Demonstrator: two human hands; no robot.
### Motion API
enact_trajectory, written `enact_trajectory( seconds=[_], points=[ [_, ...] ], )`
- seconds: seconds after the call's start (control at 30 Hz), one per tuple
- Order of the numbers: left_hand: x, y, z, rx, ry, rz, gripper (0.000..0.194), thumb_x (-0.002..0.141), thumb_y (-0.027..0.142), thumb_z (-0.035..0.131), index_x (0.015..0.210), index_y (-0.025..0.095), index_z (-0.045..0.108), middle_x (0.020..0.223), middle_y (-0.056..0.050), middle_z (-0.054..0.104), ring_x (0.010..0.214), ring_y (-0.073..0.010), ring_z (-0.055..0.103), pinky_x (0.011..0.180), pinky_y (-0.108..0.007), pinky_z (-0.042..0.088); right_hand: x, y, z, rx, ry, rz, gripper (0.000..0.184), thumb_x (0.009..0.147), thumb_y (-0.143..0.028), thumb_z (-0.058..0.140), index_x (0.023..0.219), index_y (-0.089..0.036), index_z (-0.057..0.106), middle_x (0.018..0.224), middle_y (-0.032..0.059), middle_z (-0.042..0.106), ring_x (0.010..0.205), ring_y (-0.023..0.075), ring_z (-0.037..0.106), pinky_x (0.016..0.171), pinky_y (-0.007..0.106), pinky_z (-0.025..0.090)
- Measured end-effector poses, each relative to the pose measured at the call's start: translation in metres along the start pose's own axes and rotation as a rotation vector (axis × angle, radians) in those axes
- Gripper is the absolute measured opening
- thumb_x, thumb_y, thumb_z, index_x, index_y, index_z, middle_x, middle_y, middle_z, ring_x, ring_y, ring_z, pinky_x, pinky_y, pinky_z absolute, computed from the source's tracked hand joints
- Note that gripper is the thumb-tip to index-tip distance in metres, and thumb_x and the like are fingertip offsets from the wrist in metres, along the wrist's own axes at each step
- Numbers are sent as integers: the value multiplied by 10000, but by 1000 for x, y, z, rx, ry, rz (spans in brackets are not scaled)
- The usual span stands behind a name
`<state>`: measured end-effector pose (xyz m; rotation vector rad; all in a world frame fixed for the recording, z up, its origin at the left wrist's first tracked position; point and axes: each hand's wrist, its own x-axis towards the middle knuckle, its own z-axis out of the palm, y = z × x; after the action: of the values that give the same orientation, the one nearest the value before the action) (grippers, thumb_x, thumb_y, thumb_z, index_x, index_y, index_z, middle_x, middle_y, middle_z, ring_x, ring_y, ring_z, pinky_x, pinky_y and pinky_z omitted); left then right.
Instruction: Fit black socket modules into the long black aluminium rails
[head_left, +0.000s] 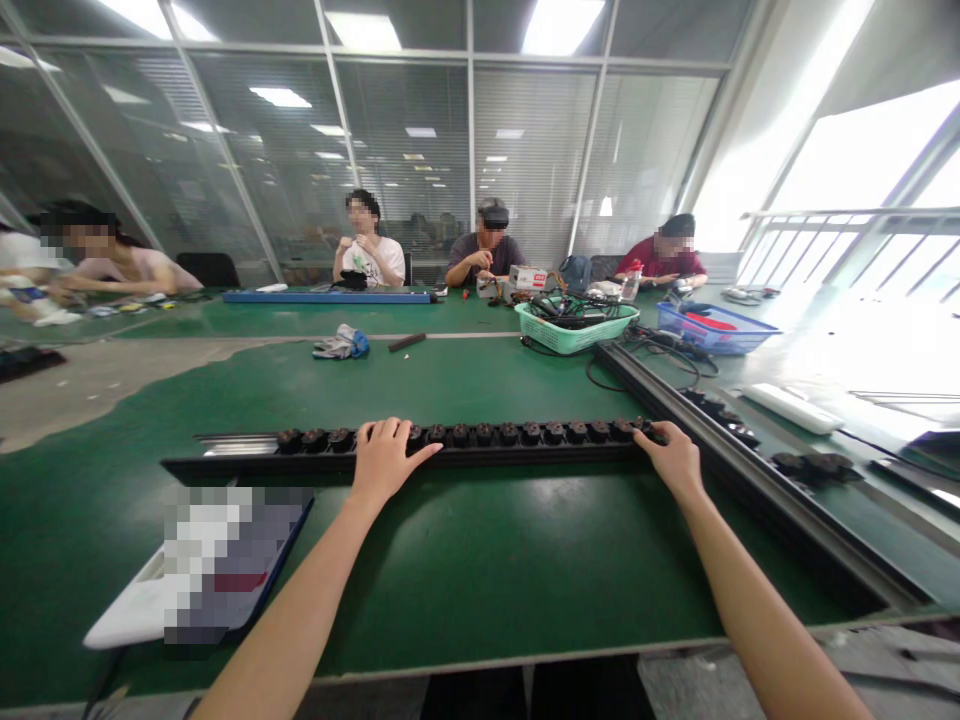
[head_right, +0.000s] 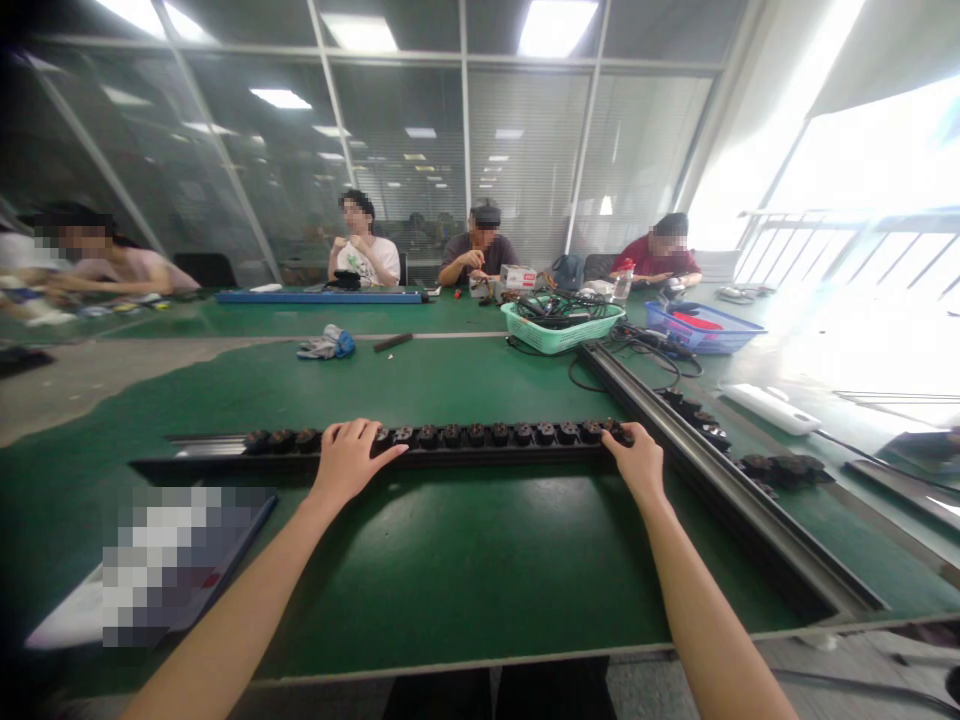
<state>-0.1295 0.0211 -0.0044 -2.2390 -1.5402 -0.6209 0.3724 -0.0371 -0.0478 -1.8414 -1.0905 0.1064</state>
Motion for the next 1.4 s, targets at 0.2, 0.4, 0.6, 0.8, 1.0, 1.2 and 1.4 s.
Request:
enact_trajectory(
  seconds=[0.2,0.4,0.6,0.8,1.0,1.2,1.4],
  points=[
    [1,-1,1,-10,-1,1,752,919,802,340,1167,186,693,1130,-167,680,1096,-342,576,1030,-505,346,2,0,-2,-28,16,-42,455,706,-577,639,937,-191,709,960,137,764,963,322,696,870,416,515],
    [1,-1,1,-4,0,7,774,915,807,336,1169,168,691,1137,-175,674,1106,-347,576,1023,-505,351,7,5,-1,-37,19,-18,465,693,-582,660,927,-183,712,950,139,765,936,313,702,868,412,520],
    [1,-1,1,-4,-1,5,756,926,796,330,1179,179,686,1151,-166,676,1116,-337,576,1037,-496,344,11,12,-4,-65,28,4,480,687,-579,667,930,-168,719,953,146,763,940,319,701,879,419,516],
    [1,0,0,-2,-4,8,755,927,795,333,1176,175,685,1144,-165,679,1113,-339,579,1034,-501,347,15,16,-7,-67,55,-1,466,675,-583,681,892,-173,722,936,154,766,938,332,705,858,422,529],
    [1,0,-1,-15,-14,-4,769,920,805,327,1184,178,685,1145,-167,678,1120,-340,576,1044,-503,343,22,27,-8,-55,79,14,486,652,-575,696,899,-159,732,945,170,768,942,346,709,881,455,532],
    [1,0,0,-38,-12,-12,763,916,805,338,1187,183,687,1149,-168,677,1128,-341,574,1055,-503,333,30,38,-14,-73,90,48,475,655,-522,711,928,-135,748,930,168,763,932,339,708,898,463,527],
    [1,1,-1,-29,-20,-20,781,911,813,337,1181,168,685,1159,-173,674,1131,-342,571,1050,-499,339,34,47,-20,-139,90,45,513,691,-543,699,976,-121,761,963,185,756,947,343,700,886,458,521]
  ],
)
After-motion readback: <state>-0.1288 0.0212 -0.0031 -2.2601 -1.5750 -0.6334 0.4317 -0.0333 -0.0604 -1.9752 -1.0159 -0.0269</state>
